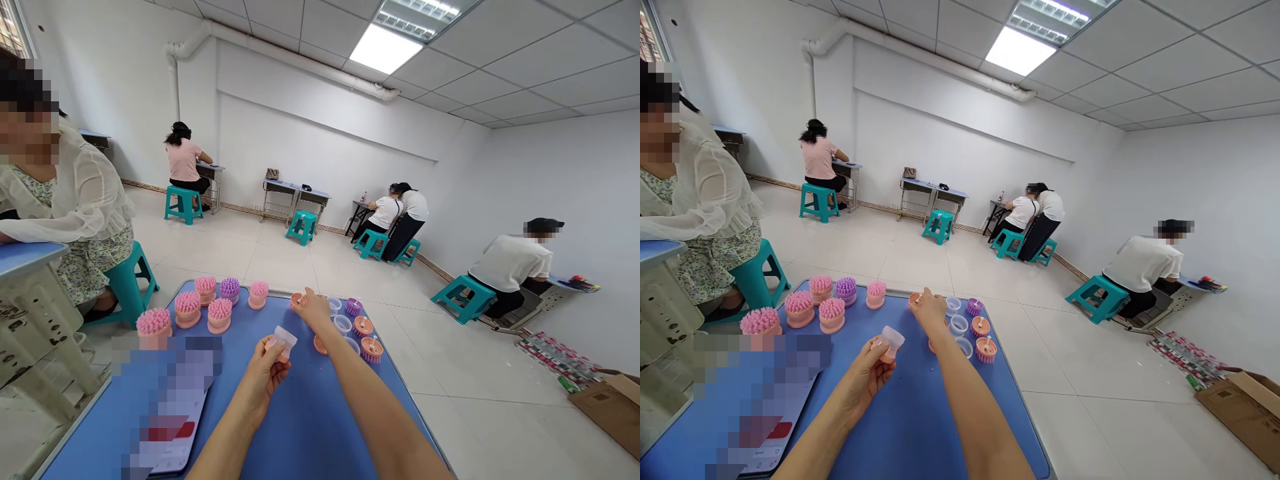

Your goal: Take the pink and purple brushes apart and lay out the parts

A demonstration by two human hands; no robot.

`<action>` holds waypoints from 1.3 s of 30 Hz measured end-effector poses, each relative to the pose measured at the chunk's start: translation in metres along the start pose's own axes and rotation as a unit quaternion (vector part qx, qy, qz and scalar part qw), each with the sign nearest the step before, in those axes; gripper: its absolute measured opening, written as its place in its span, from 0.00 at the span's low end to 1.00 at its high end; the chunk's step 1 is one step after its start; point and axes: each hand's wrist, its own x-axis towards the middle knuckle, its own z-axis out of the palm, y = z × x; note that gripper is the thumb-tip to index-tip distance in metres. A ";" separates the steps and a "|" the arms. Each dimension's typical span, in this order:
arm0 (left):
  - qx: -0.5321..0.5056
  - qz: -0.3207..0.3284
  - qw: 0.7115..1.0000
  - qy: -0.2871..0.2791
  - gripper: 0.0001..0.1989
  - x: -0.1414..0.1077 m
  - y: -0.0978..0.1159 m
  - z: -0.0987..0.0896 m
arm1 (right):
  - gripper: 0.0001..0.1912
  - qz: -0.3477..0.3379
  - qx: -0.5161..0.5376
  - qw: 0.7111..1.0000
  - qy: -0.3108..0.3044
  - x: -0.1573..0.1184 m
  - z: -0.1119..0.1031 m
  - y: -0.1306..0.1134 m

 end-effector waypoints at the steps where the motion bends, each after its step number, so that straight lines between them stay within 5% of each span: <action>1: 0.002 0.003 1.000 -0.005 0.18 0.000 -0.001 0.000 | 0.23 0.001 -0.003 1.000 0.002 0.000 0.002 0.000; 9: 0.003 0.031 0.999 0.004 0.26 0.001 -0.003 -0.001 | 0.32 -0.009 0.050 0.999 0.001 -0.002 -0.005 -0.001; 14: 0.036 0.075 0.996 0.015 0.26 0.003 -0.006 -0.001 | 0.23 -0.070 0.150 0.986 -0.018 -0.038 -0.029 -0.002; 18: 0.133 0.155 0.979 0.003 0.28 0.006 -0.013 -0.003 | 0.22 -0.107 0.243 0.955 -0.132 -0.081 -0.037 0.005; 22: 0.211 0.187 0.959 -0.024 0.34 0.007 -0.016 -0.004 | 0.29 -0.080 0.381 0.891 -0.234 -0.101 -0.040 0.013; 32: 0.411 0.241 0.878 -0.054 0.28 -0.004 -0.013 0.002 | 0.21 -0.087 0.491 0.822 -0.274 -0.102 -0.044 0.036; 36: 0.407 0.236 0.879 -0.079 0.19 -0.007 -0.008 0.005 | 0.22 -0.115 0.538 0.790 -0.272 -0.106 -0.046 0.038; 39: 0.387 0.209 0.897 -0.051 0.23 -0.006 -0.005 0.005 | 0.23 -0.163 0.518 0.800 -0.256 -0.110 -0.045 0.037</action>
